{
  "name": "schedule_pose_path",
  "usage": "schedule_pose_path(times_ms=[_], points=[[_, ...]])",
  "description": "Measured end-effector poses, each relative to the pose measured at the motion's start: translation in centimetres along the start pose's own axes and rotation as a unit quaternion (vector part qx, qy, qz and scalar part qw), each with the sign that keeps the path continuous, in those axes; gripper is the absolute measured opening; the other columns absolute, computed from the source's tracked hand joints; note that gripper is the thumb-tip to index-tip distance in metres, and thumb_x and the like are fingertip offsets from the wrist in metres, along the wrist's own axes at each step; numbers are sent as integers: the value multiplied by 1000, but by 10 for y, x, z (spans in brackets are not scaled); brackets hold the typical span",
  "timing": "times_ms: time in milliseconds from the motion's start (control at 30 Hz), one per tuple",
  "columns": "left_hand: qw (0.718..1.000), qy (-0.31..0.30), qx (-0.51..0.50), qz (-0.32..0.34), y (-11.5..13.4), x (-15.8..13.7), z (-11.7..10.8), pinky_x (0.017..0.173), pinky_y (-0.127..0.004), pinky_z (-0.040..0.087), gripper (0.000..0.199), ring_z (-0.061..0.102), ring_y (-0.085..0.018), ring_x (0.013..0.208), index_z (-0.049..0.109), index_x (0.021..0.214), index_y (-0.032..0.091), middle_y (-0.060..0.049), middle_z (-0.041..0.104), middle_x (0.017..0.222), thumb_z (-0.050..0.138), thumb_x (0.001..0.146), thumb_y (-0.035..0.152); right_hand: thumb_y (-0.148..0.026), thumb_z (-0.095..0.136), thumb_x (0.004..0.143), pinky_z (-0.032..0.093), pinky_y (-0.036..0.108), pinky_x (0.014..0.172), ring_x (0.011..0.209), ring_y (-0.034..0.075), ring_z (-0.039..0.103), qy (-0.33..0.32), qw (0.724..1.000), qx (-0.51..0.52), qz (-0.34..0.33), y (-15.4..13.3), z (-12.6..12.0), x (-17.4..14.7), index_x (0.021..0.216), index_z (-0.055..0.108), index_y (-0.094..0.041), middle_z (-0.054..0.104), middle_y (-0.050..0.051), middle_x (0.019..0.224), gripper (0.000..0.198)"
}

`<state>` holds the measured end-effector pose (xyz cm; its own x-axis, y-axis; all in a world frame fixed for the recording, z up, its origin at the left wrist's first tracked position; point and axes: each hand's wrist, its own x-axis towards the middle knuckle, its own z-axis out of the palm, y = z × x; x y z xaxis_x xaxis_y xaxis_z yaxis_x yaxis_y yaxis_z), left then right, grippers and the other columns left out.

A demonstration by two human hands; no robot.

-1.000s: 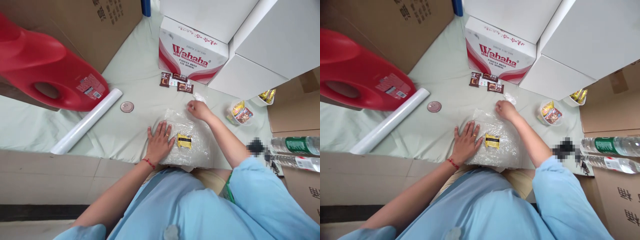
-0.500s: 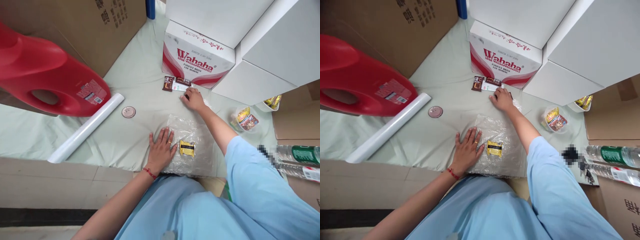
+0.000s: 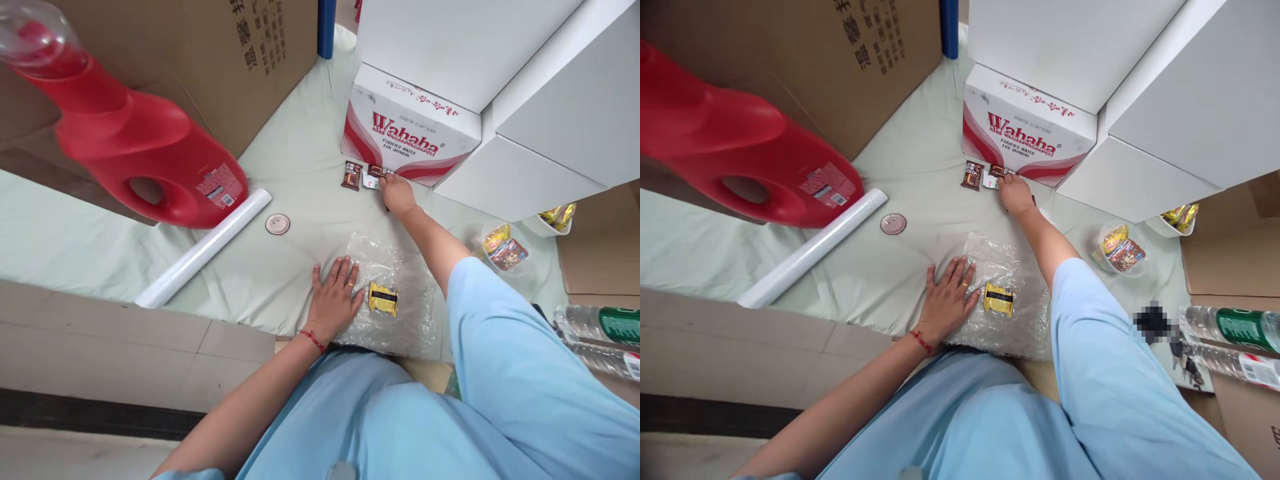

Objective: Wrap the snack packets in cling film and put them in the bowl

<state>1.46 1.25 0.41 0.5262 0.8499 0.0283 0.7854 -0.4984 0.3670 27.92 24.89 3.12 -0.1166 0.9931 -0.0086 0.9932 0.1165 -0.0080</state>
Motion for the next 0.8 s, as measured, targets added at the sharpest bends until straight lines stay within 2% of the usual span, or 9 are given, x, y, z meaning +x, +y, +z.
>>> schedule_pose_path(times_ms=[100, 167, 233, 333, 400, 467, 600, 733, 800], points=[[1000, 3, -3, 2, 1, 0, -1, 131, -70, 2, 63, 28, -32, 163, 40, 165, 25, -12, 33, 173, 38, 108, 51, -20, 42, 102, 45, 51, 105, 114, 34, 61, 39, 997, 60, 9, 3, -12, -15, 113, 72, -13, 72, 20, 119, 33], [1000, 3, -4, 2, 1, 0, -1, 131, -69, 0, 63, 28, -31, 163, 40, 165, 25, -11, 33, 174, 36, 108, 52, -29, 48, 101, 49, 49, 101, 105, 30, 64, 79, 984, 158, 35, 6, -22, -33, 112, 71, -17, 73, 15, 112, 28], [1000, 4, -5, 2, 1, 0, -1, 131, -68, -2, 62, 28, -30, 163, 41, 165, 25, -11, 32, 174, 35, 109, 52, -37, 55, 98, 54, 44, 93, 95, 26, 67, 110, 945, 298, 72, 8, -34, -60, 112, 69, -19, 74, 10, 103, 26], [1000, 10, -9, 2, 1, 0, 0, 131, -68, -2, 62, 27, -29, 163, 42, 164, 25, -10, 32, 174, 34, 109, 51, -44, 64, 91, 57, 38, 82, 87, 22, 68, 116, 865, 476, 109, 10, -51, -120, 110, 67, -22, 73, 4, 94, 30], [1000, 14, -13, 3, 1, 0, 1, 131, -69, -2, 62, 27, -30, 163, 41, 164, 25, -11, 32, 174, 35, 109, 50, -44, 70, 86, 56, 36, 80, 83, 21, 67, 106, 848, 506, 121, 7, -60, -167, 105, 67, -23, 73, 3, 91, 29], [1000, 16, -15, 4, 1, 0, 1, 131, -70, -2, 62, 27, -31, 163, 41, 164, 24, -11, 32, 174, 37, 108, 49, -42, 70, 87, 55, 35, 77, 78, 20, 66, 78, 861, 485, 133, -1, -65, -210, 101, 68, -23, 71, 1, 86, 24], [1000, 16, -9, 7, 1, 0, 1, 130, -70, -2, 62, 27, -31, 163, 41, 164, 23, -12, 32, 174, 37, 108, 49, -34, 59, 98, 56, 39, 81, 83, 23, 67, 7, 924, 373, 86, -37, -61, -270, 105, 70, -25, 71, 5, 92, 16], [1000, 5, 5, 10, 1, 0, 1, 129, -71, -2, 63, 26, -31, 163, 39, 165, 22, -13, 30, 175, 38, 107, 47, -25, 64, 98, 56, 45, 91, 103, 30, 64, -80, 963, 255, 13, -76, -41, -289, 113, 71, -25, 69, 11, 105, 17], [1000, -1, 12, 12, 1, 0, 0, 129, -71, -1, 64, 26, -32, 163, 37, 166, 23, -14, 29, 175, 40, 106, 46, -27, 75, 92, 55, 50, 97, 114, 34, 60, -76, 970, 231, 10, -86, -31, -290, 121, 70, -25, 66, 14, 118, 29]])
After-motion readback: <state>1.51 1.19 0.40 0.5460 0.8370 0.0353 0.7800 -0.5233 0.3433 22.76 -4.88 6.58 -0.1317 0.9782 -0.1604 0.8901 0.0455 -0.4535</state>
